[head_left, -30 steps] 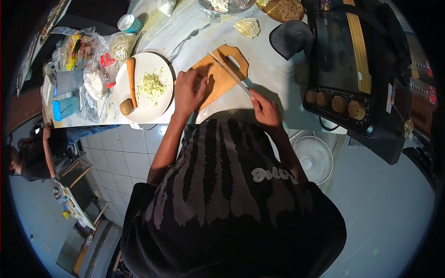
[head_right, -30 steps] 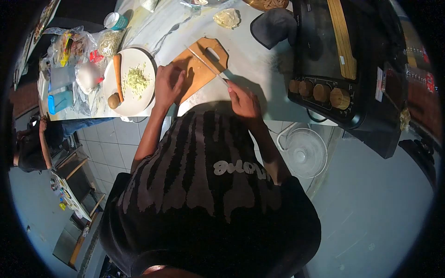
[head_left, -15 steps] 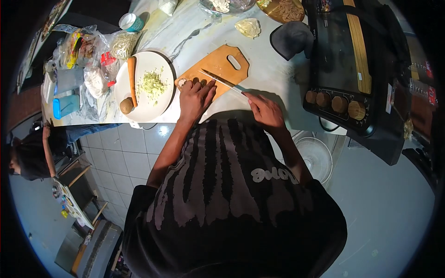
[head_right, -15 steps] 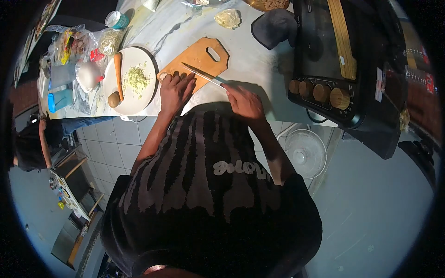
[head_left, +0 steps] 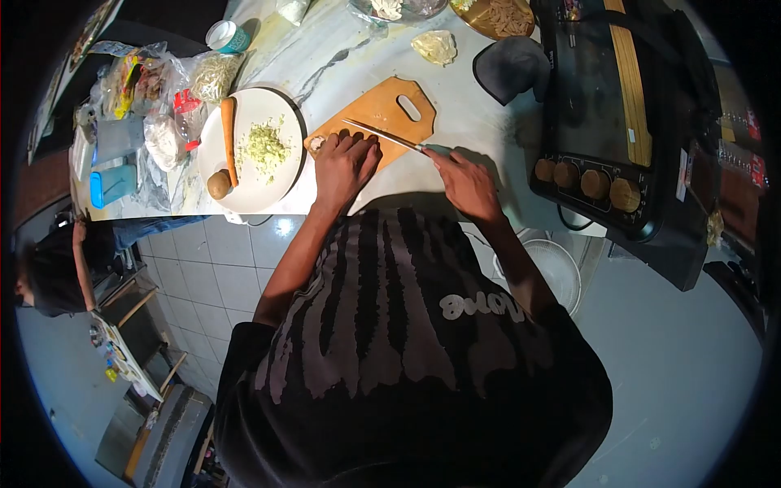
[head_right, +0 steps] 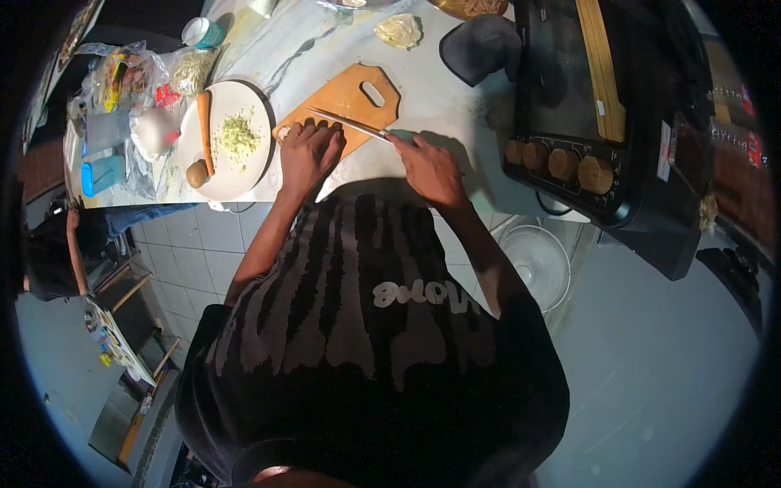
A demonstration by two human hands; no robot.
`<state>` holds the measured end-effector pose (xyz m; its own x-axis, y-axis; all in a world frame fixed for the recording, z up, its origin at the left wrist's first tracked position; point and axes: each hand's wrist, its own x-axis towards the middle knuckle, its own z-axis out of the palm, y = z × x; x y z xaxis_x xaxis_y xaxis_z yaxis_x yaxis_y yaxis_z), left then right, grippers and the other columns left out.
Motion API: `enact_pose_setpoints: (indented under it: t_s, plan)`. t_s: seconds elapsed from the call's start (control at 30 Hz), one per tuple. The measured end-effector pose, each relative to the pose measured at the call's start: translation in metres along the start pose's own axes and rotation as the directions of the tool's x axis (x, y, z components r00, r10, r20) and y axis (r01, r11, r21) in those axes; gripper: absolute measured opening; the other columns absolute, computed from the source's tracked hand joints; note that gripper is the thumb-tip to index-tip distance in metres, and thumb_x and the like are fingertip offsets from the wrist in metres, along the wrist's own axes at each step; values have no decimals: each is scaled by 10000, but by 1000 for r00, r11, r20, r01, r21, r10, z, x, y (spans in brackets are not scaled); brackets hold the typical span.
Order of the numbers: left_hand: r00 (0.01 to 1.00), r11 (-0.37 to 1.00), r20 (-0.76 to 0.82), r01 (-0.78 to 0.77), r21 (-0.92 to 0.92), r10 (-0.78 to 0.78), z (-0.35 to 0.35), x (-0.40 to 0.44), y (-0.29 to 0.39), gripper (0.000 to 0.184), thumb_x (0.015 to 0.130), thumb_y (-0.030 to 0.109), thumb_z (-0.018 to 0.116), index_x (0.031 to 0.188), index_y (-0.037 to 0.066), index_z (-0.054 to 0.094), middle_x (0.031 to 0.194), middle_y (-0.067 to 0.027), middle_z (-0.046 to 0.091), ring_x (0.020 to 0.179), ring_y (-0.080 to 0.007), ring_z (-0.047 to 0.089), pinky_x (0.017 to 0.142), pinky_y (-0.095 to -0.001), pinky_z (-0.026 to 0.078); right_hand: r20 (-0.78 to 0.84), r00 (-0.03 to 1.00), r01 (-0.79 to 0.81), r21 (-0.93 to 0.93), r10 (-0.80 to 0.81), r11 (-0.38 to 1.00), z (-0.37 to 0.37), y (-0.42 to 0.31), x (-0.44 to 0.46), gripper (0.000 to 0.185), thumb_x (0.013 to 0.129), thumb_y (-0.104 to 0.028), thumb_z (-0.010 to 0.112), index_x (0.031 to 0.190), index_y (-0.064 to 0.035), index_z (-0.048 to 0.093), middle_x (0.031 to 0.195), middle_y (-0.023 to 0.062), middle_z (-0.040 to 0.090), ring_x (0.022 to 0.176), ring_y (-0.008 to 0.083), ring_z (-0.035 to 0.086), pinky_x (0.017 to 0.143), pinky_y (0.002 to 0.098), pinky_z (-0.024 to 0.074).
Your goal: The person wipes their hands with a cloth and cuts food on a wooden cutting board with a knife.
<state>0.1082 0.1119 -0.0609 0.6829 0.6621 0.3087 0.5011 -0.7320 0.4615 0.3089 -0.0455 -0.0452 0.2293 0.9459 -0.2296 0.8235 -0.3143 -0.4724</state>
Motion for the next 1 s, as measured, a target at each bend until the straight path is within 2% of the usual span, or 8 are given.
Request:
enact_pose_setpoints:
  t_s: [0.13,0.2,0.33,0.63,0.7,0.83,0.93,1.0]
  plan:
    - [999,999,-20,49,-18,-49,7,-5,-4,125,848,186,739,921,88,767,771,-79,639,746,-268,550,662,-390,472,69,995,-66,-8,66,998,-6,-4,1,392,1003,-238,517,1388,-239,589,1189,213,663,1035,397,655,887,482,503]
    - [996,996,-18,81,-28,-82,11,-3,-6,145,856,219,734,937,104,766,770,-91,623,743,-282,544,659,-400,467,73,993,-105,267,89,958,2,3,0,344,1019,-258,511,1331,-166,624,1102,219,672,1026,407,645,862,437,510]
    - [982,978,-25,187,-92,-190,15,3,-8,185,826,252,769,883,77,749,768,-91,620,765,-285,552,681,-409,470,-51,987,-107,481,150,870,26,13,0,311,1040,-284,478,1172,-80,674,954,218,660,953,416,635,825,417,500]
    - [984,985,-59,162,-60,-166,13,16,-8,160,830,213,761,894,67,751,788,-73,625,781,-274,540,723,-401,443,285,922,-388,669,264,634,33,36,4,478,1060,-431,387,900,-39,610,724,113,548,676,227,560,674,368,454]
    - [991,987,-69,110,-121,-119,7,12,-9,170,847,201,746,958,74,763,801,-85,616,776,-274,530,715,-398,444,477,871,-460,710,117,534,22,36,5,477,1065,-481,345,879,-90,547,683,27,507,586,135,486,575,303,405]
    - [990,978,-74,106,-182,-121,-6,9,-4,294,891,262,712,1153,134,747,831,-103,577,785,-274,505,724,-401,425,570,822,-541,784,-7,303,15,30,3,454,1070,-499,296,885,-128,482,656,-24,444,508,63,366,492,235,327]
    - [940,993,321,-107,-48,117,-17,6,2,583,969,526,567,1505,308,494,932,-109,485,864,-280,427,822,-402,349,647,721,-627,761,-247,165,22,38,6,471,1070,-521,247,926,-131,468,642,-29,414,469,59,298,448,216,281]
    - [931,993,347,-110,-38,116,-11,-1,4,626,961,565,553,1526,313,460,965,-125,475,893,-299,413,850,-416,348,628,712,-609,775,-314,169,20,37,9,492,1069,-526,216,896,-134,458,636,-27,403,456,48,279,416,203,251]
